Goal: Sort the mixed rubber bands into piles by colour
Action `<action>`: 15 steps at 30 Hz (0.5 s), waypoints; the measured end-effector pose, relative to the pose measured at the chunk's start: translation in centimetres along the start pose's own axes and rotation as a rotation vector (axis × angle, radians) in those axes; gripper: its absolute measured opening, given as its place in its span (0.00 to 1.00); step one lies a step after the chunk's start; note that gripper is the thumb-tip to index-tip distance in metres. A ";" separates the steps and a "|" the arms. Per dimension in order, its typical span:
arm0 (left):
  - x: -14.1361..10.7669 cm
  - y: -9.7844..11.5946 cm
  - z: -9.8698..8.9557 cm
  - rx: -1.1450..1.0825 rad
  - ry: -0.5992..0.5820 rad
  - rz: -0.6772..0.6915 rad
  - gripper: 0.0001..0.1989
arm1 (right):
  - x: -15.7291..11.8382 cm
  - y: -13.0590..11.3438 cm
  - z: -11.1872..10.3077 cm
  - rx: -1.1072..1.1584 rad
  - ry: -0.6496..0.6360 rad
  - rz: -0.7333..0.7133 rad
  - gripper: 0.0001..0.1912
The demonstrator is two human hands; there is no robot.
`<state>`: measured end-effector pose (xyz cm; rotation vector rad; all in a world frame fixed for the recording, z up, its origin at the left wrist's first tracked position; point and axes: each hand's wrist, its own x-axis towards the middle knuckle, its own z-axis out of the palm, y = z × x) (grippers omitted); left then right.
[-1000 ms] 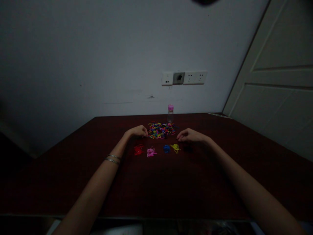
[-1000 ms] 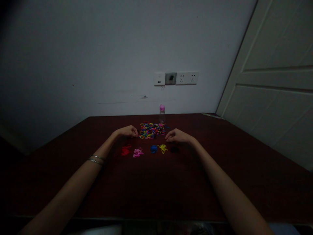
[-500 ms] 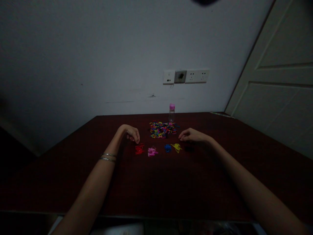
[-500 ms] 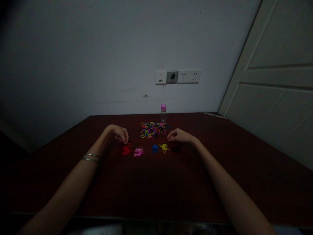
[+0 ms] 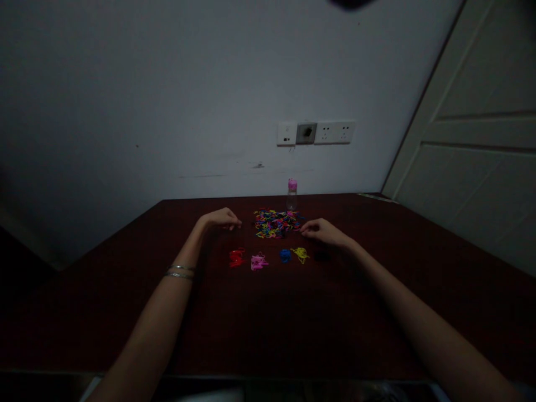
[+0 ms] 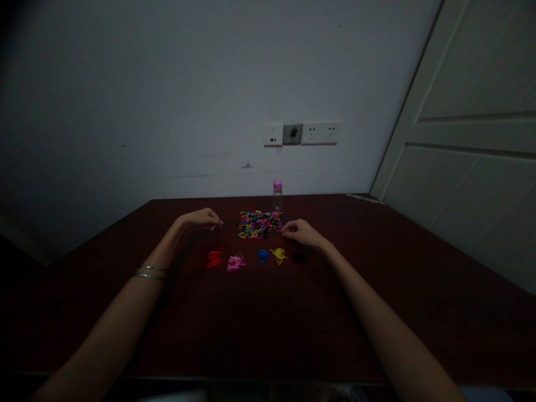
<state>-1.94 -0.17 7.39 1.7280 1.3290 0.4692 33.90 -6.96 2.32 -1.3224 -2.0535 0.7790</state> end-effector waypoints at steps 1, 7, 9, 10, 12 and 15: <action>0.0 0.2 0.1 -0.011 0.036 0.024 0.03 | 0.1 -0.1 0.4 -0.016 0.010 -0.016 0.14; -0.1 1.0 0.5 0.046 0.046 0.126 0.06 | 1.5 -1.7 2.2 -0.076 -0.005 -0.106 0.11; 0.0 1.1 0.7 0.048 0.051 0.122 0.07 | 2.2 -2.1 2.6 -0.083 -0.014 -0.130 0.11; 0.0 1.0 0.7 0.057 0.049 0.120 0.07 | 2.6 -2.3 2.7 -0.089 -0.021 -0.137 0.11; 0.2 0.9 0.7 0.101 0.036 0.138 0.08 | 3.4 -2.2 3.0 -0.103 -0.044 -0.140 0.11; 0.6 0.7 0.7 0.199 -0.001 0.181 0.12 | 4.2 -1.8 3.2 -0.113 -0.095 -0.132 0.12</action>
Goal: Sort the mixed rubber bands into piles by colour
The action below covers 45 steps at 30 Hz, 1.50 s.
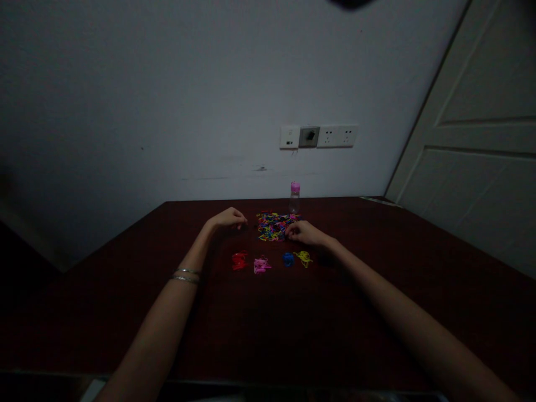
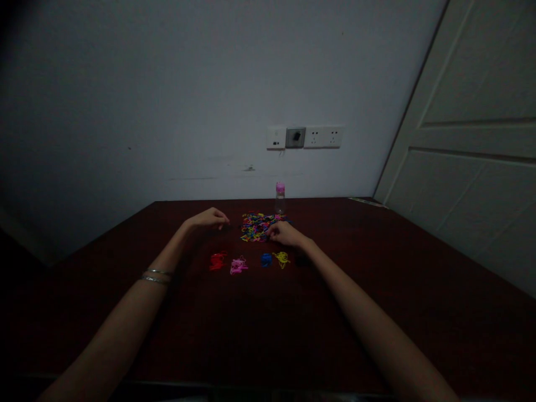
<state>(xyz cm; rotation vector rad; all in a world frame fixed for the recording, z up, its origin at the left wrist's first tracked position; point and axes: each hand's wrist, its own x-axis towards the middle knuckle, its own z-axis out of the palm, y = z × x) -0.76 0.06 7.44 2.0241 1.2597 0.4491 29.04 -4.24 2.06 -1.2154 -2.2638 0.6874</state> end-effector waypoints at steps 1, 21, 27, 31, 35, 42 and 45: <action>0.1 0.0 0.0 0.027 -0.013 0.008 0.13 | 0.1 0.1 0.1 -0.001 -0.013 0.002 0.12; -0.4 3.4 1.5 0.127 -0.060 0.083 0.13 | -1.0 -1.4 -0.7 -0.056 -0.082 0.004 0.08; 0.2 4.1 3.0 0.089 -0.021 0.148 0.12 | -2.7 -1.0 -2.6 -0.036 -0.033 0.020 0.09; 0.3 5.9 4.3 0.123 0.018 0.286 0.12 | -5.0 -0.6 -5.0 0.020 -0.135 0.083 0.11; 0.1 7.6 5.7 0.205 0.008 0.390 0.12 | -7.4 -0.5 -6.5 0.070 -0.284 0.187 0.14; 1.0 8.0 8.9 0.519 -0.073 0.401 0.13 | -8.9 1.4 -5.7 0.163 -0.168 0.260 0.21; 1.2 8.1 9.6 0.645 -0.055 0.421 0.13 | -8.8 2.1 -5.2 0.172 -0.091 0.281 0.22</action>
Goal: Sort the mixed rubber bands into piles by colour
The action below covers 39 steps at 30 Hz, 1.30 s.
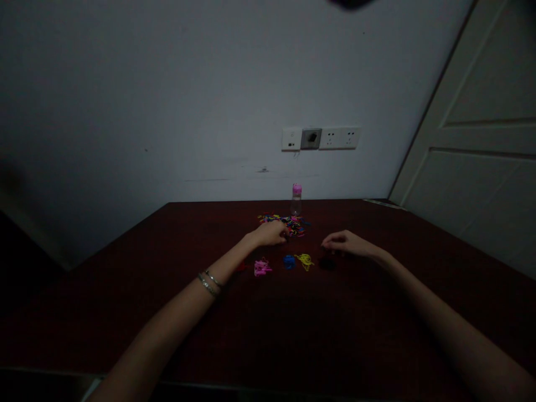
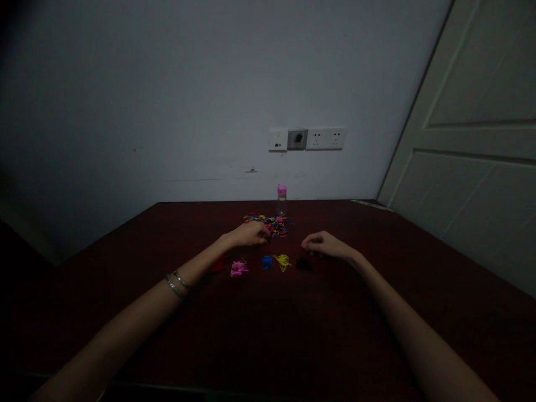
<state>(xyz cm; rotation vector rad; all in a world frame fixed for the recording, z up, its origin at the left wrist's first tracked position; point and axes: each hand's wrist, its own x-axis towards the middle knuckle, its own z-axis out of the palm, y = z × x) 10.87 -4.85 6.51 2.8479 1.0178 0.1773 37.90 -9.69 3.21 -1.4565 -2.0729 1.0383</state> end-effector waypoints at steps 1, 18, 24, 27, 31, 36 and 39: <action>0.0 0.1 0.1 0.030 -0.002 0.005 0.13 | 0.1 0.2 0.1 0.000 0.013 0.001 0.21; 1.7 -1.1 2.4 0.084 0.036 -0.008 0.08 | 0.3 0.9 0.6 -0.043 0.067 -0.047 0.18; 1.9 -1.0 2.6 0.072 0.059 0.001 0.08 | 0.5 1.1 0.7 -0.054 0.083 -0.062 0.18; 1.9 -0.9 2.6 0.079 0.067 0.019 0.08 | 0.6 1.2 0.7 -0.062 0.091 -0.080 0.17; 1.9 -0.7 2.4 0.056 0.069 0.016 0.06 | 0.7 1.4 0.8 -0.060 0.097 -0.080 0.17; 2.5 0.0 1.7 -0.047 0.088 0.028 0.07 | 0.7 1.4 0.9 -0.049 0.098 -0.061 0.16; 3.2 0.8 1.6 -0.128 0.107 0.077 0.07 | 0.8 1.5 0.9 -0.036 0.098 -0.066 0.15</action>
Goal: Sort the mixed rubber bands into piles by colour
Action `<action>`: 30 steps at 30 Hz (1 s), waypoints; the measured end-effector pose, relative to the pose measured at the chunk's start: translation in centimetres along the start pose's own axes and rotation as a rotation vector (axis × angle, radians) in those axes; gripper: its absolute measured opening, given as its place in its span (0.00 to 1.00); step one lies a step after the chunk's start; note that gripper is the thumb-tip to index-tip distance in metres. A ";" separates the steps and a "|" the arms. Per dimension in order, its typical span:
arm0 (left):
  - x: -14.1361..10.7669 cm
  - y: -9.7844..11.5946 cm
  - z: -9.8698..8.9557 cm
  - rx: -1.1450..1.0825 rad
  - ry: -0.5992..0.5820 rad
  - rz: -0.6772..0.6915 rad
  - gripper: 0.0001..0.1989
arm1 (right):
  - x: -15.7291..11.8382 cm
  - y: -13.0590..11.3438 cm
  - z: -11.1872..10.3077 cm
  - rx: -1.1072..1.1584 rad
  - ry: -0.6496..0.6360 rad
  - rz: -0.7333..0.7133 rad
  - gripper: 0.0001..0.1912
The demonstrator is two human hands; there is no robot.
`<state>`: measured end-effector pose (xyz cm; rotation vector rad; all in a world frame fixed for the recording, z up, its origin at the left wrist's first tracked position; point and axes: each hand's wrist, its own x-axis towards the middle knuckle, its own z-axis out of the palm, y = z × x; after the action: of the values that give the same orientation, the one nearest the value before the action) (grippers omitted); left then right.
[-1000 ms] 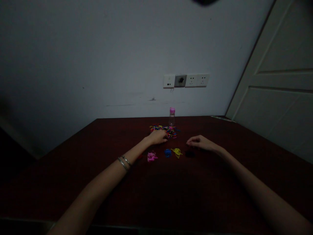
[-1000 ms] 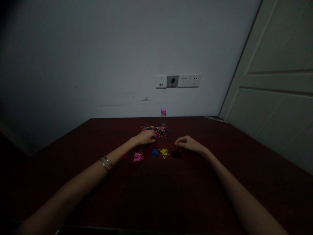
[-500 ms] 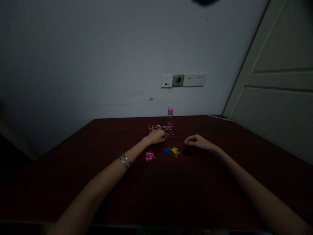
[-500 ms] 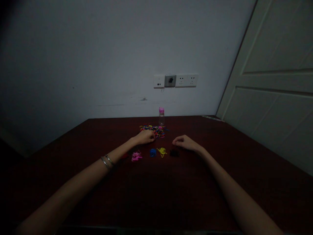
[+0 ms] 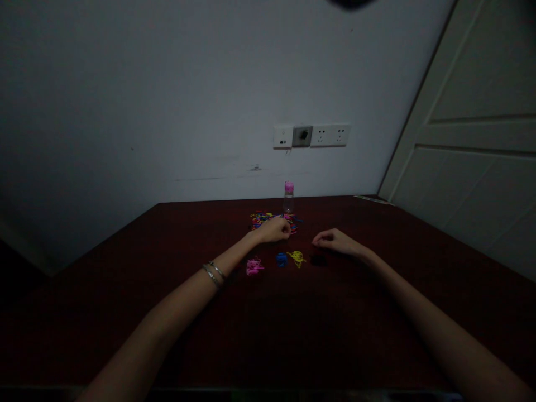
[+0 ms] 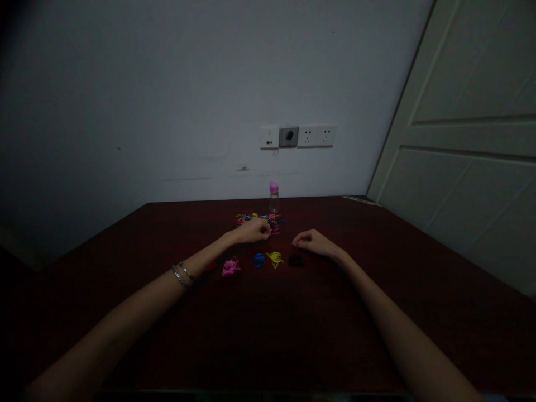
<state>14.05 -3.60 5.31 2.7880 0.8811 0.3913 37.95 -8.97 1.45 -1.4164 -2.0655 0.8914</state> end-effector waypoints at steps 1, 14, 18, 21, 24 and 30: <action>0.2 0.4 0.1 -0.033 0.000 0.019 0.08 | 0.0 0.1 0.0 0.005 0.001 -0.001 0.16; 1.3 7.6 1.3 -0.232 -0.132 0.226 0.08 | -0.5 -0.8 -0.4 0.016 -0.006 -0.006 0.18; 1.4 7.6 1.7 -0.248 -0.144 0.224 0.07 | -0.6 -0.9 -0.3 0.060 -0.007 -0.005 0.18; 1.3 7.0 1.7 -0.264 -0.135 0.210 0.08 | -0.5 -0.6 -0.3 0.066 -0.006 -0.007 0.18; 1.1 5.7 1.5 -0.303 -0.105 0.166 0.08 | -0.3 -0.2 -0.3 0.047 -0.002 0.005 0.17; -0.6 -0.7 0.3 -0.402 0.118 -0.095 0.10 | -0.2 0.0 -0.3 0.034 0.022 0.047 0.17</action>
<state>13.24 -3.42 4.70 2.3669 0.8466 0.6433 38.22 -9.13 1.62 -1.4563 -1.9996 0.9213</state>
